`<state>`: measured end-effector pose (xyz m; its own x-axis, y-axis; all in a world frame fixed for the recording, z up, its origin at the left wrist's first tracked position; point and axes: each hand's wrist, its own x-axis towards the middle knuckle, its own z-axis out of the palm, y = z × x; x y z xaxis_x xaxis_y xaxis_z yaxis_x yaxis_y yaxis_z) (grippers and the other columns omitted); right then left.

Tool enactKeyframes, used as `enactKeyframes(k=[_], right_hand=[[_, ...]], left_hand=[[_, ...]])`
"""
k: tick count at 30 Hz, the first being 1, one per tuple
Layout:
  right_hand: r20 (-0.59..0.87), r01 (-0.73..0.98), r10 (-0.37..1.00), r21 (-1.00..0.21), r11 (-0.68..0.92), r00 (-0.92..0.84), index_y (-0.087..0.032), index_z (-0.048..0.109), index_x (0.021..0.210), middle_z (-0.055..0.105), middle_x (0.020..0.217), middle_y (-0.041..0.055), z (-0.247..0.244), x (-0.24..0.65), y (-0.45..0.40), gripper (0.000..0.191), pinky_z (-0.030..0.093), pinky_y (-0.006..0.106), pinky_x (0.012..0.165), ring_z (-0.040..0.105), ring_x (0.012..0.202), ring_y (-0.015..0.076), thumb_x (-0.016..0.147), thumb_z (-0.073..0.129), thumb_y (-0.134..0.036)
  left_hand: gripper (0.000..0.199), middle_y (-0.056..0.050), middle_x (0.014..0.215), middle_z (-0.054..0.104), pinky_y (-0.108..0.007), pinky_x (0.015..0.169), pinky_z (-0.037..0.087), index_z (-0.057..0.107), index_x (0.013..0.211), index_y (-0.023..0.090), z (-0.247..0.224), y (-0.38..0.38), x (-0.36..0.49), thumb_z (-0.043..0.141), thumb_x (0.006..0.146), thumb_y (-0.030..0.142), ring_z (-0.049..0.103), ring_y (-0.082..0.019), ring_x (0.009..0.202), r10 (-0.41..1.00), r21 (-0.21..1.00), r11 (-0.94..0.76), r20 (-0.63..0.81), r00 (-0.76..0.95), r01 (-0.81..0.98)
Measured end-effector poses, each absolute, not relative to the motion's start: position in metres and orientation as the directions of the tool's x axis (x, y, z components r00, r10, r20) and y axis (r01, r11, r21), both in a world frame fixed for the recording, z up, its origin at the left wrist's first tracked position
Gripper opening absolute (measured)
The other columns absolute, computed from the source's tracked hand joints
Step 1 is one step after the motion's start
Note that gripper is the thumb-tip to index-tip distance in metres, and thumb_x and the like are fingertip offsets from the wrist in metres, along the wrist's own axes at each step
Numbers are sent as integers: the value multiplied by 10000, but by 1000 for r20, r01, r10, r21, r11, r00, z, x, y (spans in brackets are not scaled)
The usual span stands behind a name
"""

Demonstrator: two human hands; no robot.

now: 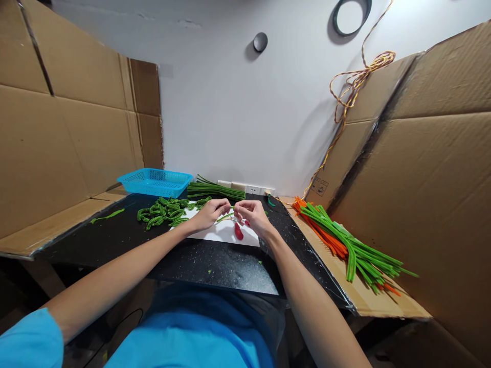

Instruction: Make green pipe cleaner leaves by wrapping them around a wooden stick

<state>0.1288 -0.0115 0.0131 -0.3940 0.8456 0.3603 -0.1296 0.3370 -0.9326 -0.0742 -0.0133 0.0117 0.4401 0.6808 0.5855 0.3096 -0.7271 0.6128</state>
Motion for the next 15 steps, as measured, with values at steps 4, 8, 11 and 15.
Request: enactKeyframes(k=[4,8,11,15], right_hand=[[378,-93,845,-924,371,-379,-155,732,787,619,652,9,9,131,-7,296,278,223,429,462,493,90,774,828,-435],[380,-62,848,-921,385,-369,-155,724,782,624,652,6,10,132,-6,320,305,230,447,455,489,87,778,819,-460],[376,-82,839,-923,375,-393,-167,708,779,632,638,-2,11,130,-7,308,353,242,475,483,482,96,780,815,-456],[348,-105,835,-936,336,-426,-172,708,797,633,622,-7,10,128,-7,291,373,249,476,492,468,101,779,816,-442]], left_hand=[[320,1,733,582,-263,682,379,593,793,173,12,-13,-75,469,998,385,508,-153,709,683,590,-730,597,421,347],[312,5,733,575,-264,686,374,585,791,172,9,-10,-75,469,1002,371,506,-149,704,678,583,-734,604,419,348],[312,7,738,576,-266,689,374,586,799,173,8,-8,-76,471,1004,378,510,-149,707,677,588,-735,600,427,339],[315,10,731,566,-265,685,371,579,797,175,7,-8,-77,471,1004,387,505,-147,702,682,602,-728,589,433,328]])
